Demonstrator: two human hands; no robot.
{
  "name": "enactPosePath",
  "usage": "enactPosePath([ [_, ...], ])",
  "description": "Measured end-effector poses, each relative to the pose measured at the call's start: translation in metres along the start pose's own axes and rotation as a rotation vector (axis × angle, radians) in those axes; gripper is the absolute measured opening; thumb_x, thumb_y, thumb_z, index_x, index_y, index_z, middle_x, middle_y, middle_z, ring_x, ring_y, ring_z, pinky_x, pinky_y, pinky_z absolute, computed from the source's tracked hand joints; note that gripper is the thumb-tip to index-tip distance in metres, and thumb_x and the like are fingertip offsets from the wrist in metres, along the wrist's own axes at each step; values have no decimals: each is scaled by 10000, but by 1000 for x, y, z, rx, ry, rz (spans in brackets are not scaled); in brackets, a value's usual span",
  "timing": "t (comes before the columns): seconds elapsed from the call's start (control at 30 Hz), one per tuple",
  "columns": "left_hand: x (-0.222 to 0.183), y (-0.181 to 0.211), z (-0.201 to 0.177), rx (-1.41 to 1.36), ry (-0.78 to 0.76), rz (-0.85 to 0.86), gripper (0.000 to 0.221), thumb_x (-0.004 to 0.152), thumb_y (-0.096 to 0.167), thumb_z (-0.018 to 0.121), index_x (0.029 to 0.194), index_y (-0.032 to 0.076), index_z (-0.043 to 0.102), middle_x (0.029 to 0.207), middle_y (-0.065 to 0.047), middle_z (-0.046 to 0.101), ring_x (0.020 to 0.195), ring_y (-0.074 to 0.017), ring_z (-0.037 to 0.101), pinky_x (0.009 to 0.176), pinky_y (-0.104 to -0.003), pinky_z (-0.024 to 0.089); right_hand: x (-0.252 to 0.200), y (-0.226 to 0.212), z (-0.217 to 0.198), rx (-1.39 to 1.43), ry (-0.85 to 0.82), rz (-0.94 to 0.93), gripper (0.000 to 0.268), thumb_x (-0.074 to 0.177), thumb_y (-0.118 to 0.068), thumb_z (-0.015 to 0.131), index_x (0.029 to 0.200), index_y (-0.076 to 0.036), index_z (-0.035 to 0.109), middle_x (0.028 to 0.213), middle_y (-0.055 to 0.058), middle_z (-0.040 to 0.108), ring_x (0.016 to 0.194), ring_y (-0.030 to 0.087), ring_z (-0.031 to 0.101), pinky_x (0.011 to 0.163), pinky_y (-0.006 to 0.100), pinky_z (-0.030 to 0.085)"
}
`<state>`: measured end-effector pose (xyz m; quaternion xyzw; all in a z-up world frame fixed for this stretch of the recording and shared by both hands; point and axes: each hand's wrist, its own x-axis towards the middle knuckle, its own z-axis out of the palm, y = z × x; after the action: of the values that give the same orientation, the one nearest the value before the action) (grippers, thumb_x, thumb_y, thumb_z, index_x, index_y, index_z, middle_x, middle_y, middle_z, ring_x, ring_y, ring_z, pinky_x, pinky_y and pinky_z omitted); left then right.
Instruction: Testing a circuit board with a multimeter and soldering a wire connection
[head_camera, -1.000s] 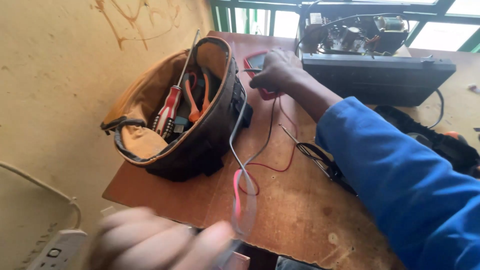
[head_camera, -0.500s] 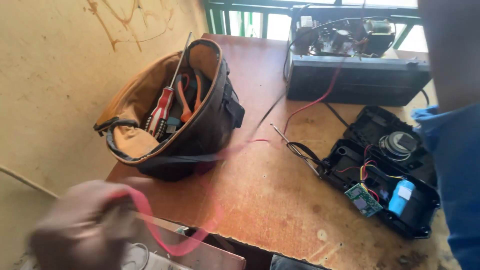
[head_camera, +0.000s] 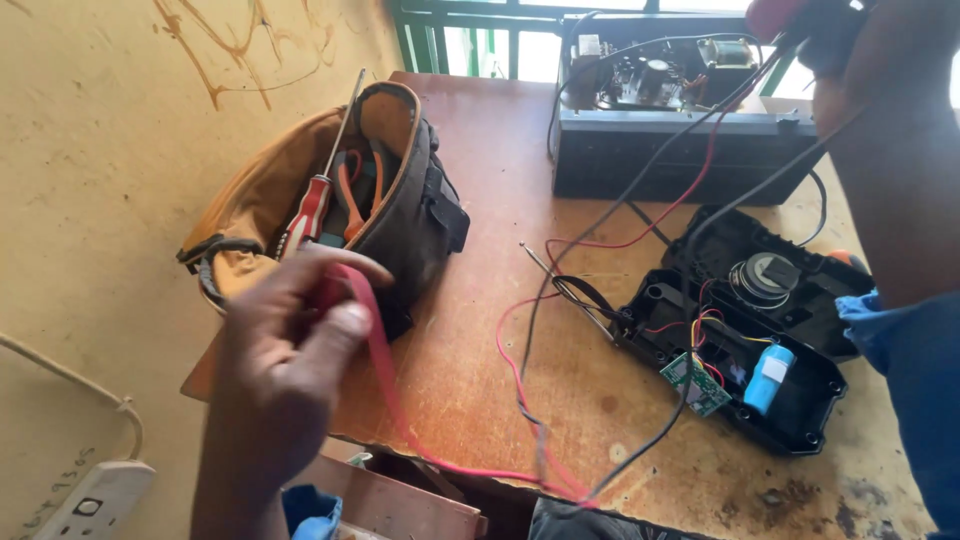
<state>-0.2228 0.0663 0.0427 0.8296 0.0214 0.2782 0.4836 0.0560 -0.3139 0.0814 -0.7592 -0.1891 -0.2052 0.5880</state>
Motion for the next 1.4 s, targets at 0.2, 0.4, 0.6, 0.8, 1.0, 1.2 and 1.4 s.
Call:
enactPosePath([
  [0.2, -1, -11, 36, 106, -393, -129, 269, 802, 96, 549, 944, 141, 772, 657, 13, 626, 539, -102, 435, 494, -304, 359, -26, -23, 56, 104, -8, -58, 372, 1089, -381, 367, 1022, -174, 668, 896, -26, 682, 816, 96, 716, 749, 215, 572],
  [0.4, -21, -24, 45, -179, -547, -58, 58, 870, 155, 765, 882, 111, 800, 566, 94, 249, 520, -41, 213, 480, -256, 175, -53, -71, 121, -61, -234, 125, 128, 865, -234, 710, 927, -153, 786, 1030, -48, 817, 852, 55, 769, 530, 180, 581],
  [0.6, -52, -25, 45, -537, -747, -321, 401, 874, 190, 709, 1249, 61, 772, 539, 42, 483, 526, -26, 362, 496, -208, 251, -41, -35, 208, -563, -509, 240, 467, 724, -485, 870, 1007, -135, 744, 877, 38, 768, 735, 161, 702, 561, 290, 506],
  [0.8, -84, -42, 71, -236, -1071, -164, 743, 847, 299, 686, 1542, 235, 433, 1162, -49, 714, 1015, -121, 679, 809, -252, 536, -36, 7, 257, -880, -645, 237, 583, 656, -625, 830, 733, -65, 685, 707, 92, 676, 656, 263, 631, 560, 398, 475],
  [1.0, -105, -49, 83, -418, -1015, 123, 842, 960, 799, 287, 1379, 115, 545, 1349, -88, 649, 1270, -250, 644, 1042, -366, 494, -51, -16, 225, -998, -683, 186, 780, 763, -819, 751, 1054, -113, 597, 1013, 104, 692, 845, 293, 638, 702, 432, 495],
  [1.2, -110, -14, 78, -249, -610, 388, 265, 1129, 317, 419, 1244, 190, 621, 1237, -6, 705, 1158, -214, 702, 958, -316, 542, -61, -39, 158, -1229, -582, -37, 583, 942, -689, 609, 1151, -147, 667, 1133, 145, 727, 1003, 359, 686, 809, 497, 533],
  [1.4, -86, 22, 103, -264, -501, 631, 372, 1162, 296, 306, 1424, 93, 474, 1520, -99, 570, 1445, -338, 575, 1309, -463, 436, -103, -81, 122, -1066, -548, -88, 571, 963, -567, 593, 1332, -134, 631, 1364, 194, 593, 1212, 402, 558, 968, 559, 455],
])
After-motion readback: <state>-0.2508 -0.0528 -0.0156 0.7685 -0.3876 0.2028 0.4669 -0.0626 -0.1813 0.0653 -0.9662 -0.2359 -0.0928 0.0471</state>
